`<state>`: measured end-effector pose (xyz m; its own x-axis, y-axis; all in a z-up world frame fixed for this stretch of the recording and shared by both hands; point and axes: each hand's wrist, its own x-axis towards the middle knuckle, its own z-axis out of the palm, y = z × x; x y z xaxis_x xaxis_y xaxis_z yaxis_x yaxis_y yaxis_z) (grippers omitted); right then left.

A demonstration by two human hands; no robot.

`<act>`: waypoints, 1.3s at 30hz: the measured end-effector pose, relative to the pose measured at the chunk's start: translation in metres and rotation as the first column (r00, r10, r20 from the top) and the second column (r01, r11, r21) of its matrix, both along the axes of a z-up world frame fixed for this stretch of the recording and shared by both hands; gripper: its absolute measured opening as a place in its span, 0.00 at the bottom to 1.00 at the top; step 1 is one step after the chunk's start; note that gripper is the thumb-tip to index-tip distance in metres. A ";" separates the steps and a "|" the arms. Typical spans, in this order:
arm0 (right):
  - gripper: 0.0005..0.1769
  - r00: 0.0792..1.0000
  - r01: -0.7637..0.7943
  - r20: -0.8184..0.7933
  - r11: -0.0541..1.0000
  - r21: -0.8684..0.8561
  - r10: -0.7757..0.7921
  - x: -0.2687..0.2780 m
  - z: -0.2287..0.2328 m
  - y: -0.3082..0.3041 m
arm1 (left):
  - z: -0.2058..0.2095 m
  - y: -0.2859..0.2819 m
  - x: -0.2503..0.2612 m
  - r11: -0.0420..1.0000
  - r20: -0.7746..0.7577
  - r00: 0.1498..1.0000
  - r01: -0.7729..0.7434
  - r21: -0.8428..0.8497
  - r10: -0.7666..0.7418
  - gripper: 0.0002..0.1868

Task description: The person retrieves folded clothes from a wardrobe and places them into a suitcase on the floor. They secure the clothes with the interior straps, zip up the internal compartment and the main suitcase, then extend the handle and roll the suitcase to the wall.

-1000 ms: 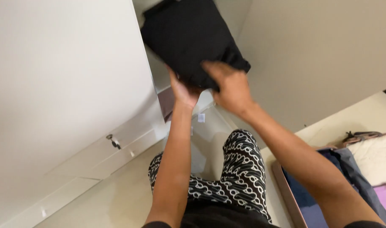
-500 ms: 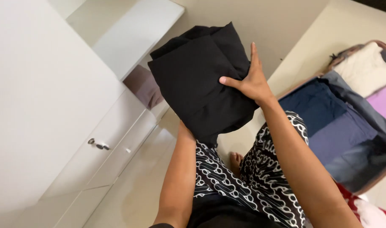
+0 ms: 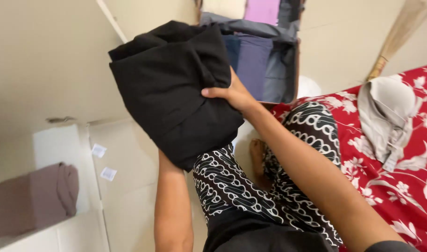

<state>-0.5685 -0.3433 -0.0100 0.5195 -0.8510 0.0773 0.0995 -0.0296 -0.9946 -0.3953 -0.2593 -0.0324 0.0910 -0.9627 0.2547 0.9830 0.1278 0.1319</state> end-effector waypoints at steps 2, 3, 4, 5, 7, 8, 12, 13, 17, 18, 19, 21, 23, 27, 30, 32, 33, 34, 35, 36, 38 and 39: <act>0.55 0.997 0.077 -0.005 0.996 -0.054 -0.078 -0.013 0.002 -0.002 | 0.001 -0.012 -0.009 0.999 -0.001 1.000 0.028 -0.021 -0.028 0.42; 0.54 0.993 0.114 -0.022 0.993 -0.033 -0.115 -0.021 0.003 -0.004 | 0.001 -0.022 -0.018 0.998 -0.007 0.998 0.057 -0.029 -0.058 0.42; 0.53 0.988 0.152 -0.039 0.988 -0.012 -0.152 -0.029 0.006 -0.006 | 0.000 -0.036 -0.028 0.995 -0.014 0.995 0.094 -0.037 -0.095 0.43; 0.51 0.980 0.186 -0.068 0.982 -0.014 -0.187 -0.035 0.009 -0.011 | -0.002 -0.047 -0.035 0.992 -0.021 0.992 0.120 -0.039 -0.121 0.43; 0.48 0.963 0.238 -0.124 0.971 -0.026 -0.240 -0.042 0.019 -0.026 | -0.004 -0.069 -0.040 0.987 -0.032 0.988 0.148 -0.065 -0.150 0.44; 0.48 0.956 0.257 -0.134 0.965 -0.042 -0.261 -0.048 0.027 -0.034 | -0.006 -0.077 -0.040 0.985 -0.034 0.987 0.155 -0.077 -0.158 0.45; 0.48 0.937 0.313 -0.135 0.945 -0.091 -0.323 -0.084 0.065 -0.077 | -0.009 -0.109 -0.024 0.982 -0.021 0.988 0.147 -0.119 -0.150 0.47; 0.48 0.934 0.321 -0.128 0.940 -0.116 -0.334 -0.094 0.074 -0.087 | -0.010 -0.119 -0.025 0.981 -0.018 0.987 0.154 -0.122 -0.157 0.47; 0.50 0.937 0.331 -0.064 0.930 -0.156 -0.344 -0.126 0.085 -0.116 | -0.008 -0.155 -0.044 0.987 0.133 0.978 0.157 0.024 -0.159 0.45; 0.51 0.941 0.326 -0.038 0.933 -0.151 -0.335 -0.131 0.083 -0.123 | -0.007 -0.164 -0.049 0.984 0.238 0.955 0.164 0.072 -0.177 0.44; 0.50 0.937 0.339 -0.044 0.932 -0.127 -0.347 -0.138 0.078 -0.128 | -0.007 -0.170 -0.057 0.977 0.334 0.921 0.168 0.130 -0.203 0.42; 0.48 0.926 0.368 -0.062 0.927 -0.071 -0.372 -0.155 0.061 -0.140 | -0.009 -0.184 -0.070 0.973 0.428 0.877 0.162 0.166 -0.219 0.41; 0.48 0.901 0.427 -0.094 0.904 0.027 -0.423 -0.174 0.032 -0.149 | -0.018 -0.198 -0.087 0.965 0.503 0.829 0.153 0.214 -0.243 0.41; 0.48 0.860 0.505 -0.128 0.859 0.084 -0.493 -0.217 -0.049 -0.163 | -0.060 -0.225 -0.129 0.930 0.575 0.743 0.182 0.320 -0.343 0.42; 0.48 0.768 0.617 -0.259 0.785 0.052 -0.587 -0.244 -0.113 -0.179 | -0.104 -0.255 -0.157 0.856 0.571 0.672 0.191 0.481 -0.471 0.43; 0.47 0.668 0.696 -0.379 0.718 0.015 -0.640 -0.261 -0.148 -0.192 | -0.139 -0.281 -0.179 0.823 0.574 0.637 0.182 0.538 -0.515 0.43; 0.46 0.634 0.725 -0.389 0.688 -0.001 -0.669 -0.265 -0.162 -0.198 | -0.157 -0.294 -0.189 0.828 0.589 0.625 0.179 0.531 -0.512 0.43; 0.46 0.599 0.753 -0.397 0.658 -0.017 -0.695 -0.267 -0.173 -0.204 | -0.176 -0.308 -0.199 0.833 0.604 0.613 0.176 0.524 -0.509 0.42; 0.45 0.563 0.778 -0.407 0.628 -0.034 -0.719 -0.269 -0.180 -0.210 | -0.195 -0.322 -0.211 0.829 0.612 0.600 0.169 0.533 -0.515 0.42; 0.45 0.509 0.783 -0.483 0.617 -0.085 -0.712 -0.271 -0.182 -0.217 | -0.214 -0.336 -0.225 0.825 0.620 0.587 0.162 0.541 -0.521 0.42; 0.46 0.376 0.779 -0.623 0.598 -0.188 -0.685 -0.272 -0.185 -0.224 | -0.255 -0.354 -0.255 0.835 0.670 0.540 0.123 0.537 -0.510 0.42; 0.46 0.346 0.745 -0.662 0.624 -0.237 -0.665 -0.270 -0.186 -0.229 | -0.273 -0.363 -0.269 0.854 0.717 0.503 0.086 0.514 -0.482 0.43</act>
<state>-0.8386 -0.5724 -0.1964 -0.4100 -0.9079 -0.0871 -0.5555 0.3243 -0.7657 -0.6643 -0.6219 -0.3051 -0.2559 -0.9159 -0.3092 0.3924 -0.3908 0.8326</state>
